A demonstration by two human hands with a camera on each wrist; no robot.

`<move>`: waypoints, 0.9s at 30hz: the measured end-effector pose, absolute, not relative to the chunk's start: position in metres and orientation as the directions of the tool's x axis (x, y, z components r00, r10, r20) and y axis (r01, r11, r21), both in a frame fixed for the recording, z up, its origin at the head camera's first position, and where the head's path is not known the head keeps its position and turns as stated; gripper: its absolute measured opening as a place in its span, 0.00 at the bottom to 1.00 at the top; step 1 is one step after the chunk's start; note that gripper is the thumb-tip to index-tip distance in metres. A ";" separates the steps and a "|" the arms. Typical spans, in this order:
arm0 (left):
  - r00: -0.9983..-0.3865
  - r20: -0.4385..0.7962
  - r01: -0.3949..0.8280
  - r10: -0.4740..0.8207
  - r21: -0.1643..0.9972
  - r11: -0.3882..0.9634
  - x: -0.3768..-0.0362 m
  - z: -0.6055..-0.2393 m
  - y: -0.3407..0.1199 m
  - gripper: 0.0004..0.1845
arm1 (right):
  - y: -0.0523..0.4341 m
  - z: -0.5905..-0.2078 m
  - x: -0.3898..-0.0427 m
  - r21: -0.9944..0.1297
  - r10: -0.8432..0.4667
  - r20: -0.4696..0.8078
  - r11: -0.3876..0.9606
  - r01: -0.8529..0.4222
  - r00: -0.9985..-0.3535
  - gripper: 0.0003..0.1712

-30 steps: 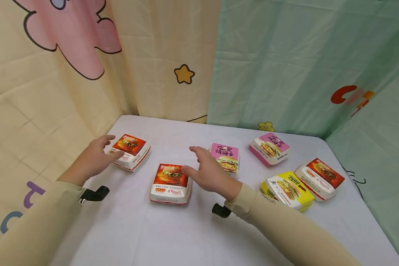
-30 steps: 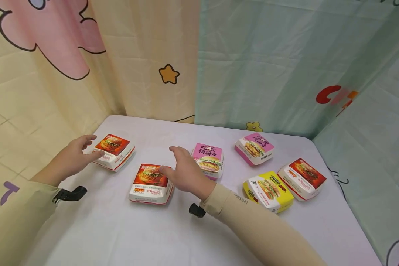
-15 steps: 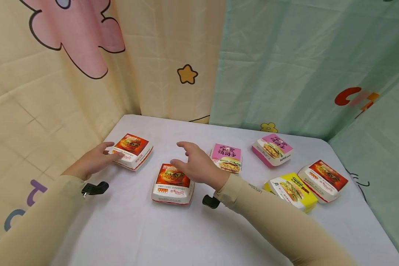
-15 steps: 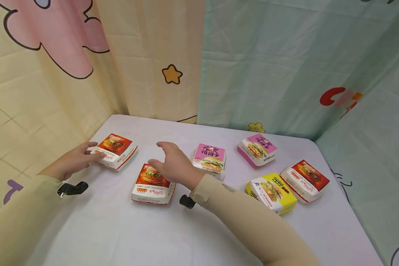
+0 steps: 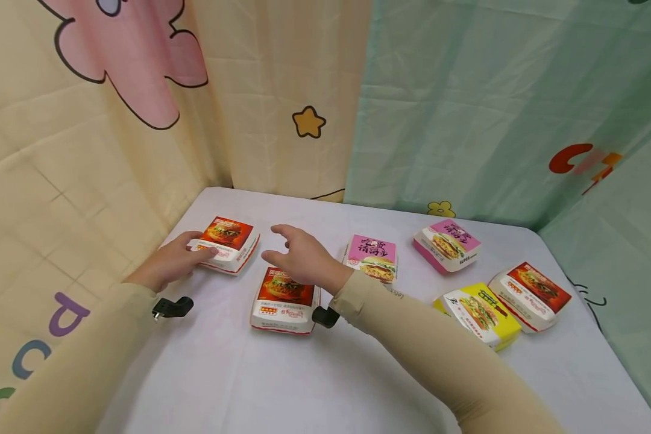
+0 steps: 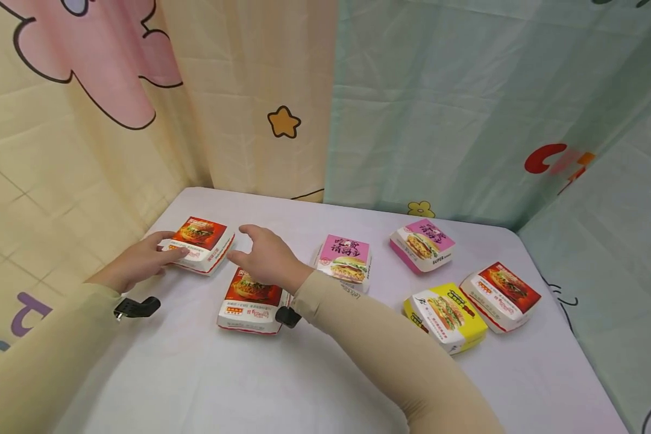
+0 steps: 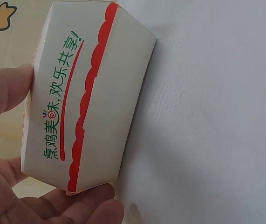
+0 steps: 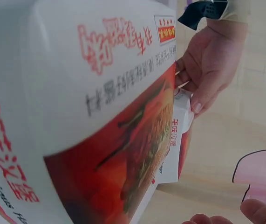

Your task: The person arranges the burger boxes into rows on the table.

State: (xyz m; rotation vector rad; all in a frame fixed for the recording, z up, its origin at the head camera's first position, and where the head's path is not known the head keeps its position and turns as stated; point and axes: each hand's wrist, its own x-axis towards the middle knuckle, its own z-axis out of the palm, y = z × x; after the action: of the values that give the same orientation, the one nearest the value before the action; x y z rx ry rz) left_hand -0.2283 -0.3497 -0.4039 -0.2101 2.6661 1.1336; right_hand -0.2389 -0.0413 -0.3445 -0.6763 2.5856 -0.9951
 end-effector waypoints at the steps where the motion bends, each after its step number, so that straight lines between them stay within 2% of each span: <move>1: -0.964 -0.264 -0.216 -0.041 0.681 0.700 -0.230 -0.404 -0.347 0.50 | -0.041 -0.345 -0.242 -0.684 -0.515 -0.103 0.658 -0.316 -0.851 0.39; 6: -0.965 -0.259 -0.210 -0.051 0.635 0.743 -0.238 -0.405 -0.334 0.52 | -0.036 -0.349 -0.256 -0.669 -0.494 -0.115 0.680 -0.300 -0.862 0.37; 14: -0.965 -0.259 -0.199 -0.039 0.627 0.753 -0.253 -0.406 -0.312 0.55 | -0.026 -0.357 -0.280 -0.645 -0.465 -0.148 0.714 -0.271 -0.873 0.37; 27: -0.960 -0.279 -0.197 -0.017 0.633 0.749 -0.270 -0.406 -0.275 0.51 | -0.026 -0.368 -0.297 -0.622 -0.390 -0.200 0.760 -0.191 -0.899 0.38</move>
State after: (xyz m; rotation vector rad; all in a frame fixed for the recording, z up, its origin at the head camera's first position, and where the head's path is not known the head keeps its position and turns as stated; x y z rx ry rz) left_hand -0.2701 -0.2745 -0.4057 -0.1683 2.6926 1.0171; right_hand -0.2972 -0.0264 -0.3680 -0.4495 2.6385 -0.8821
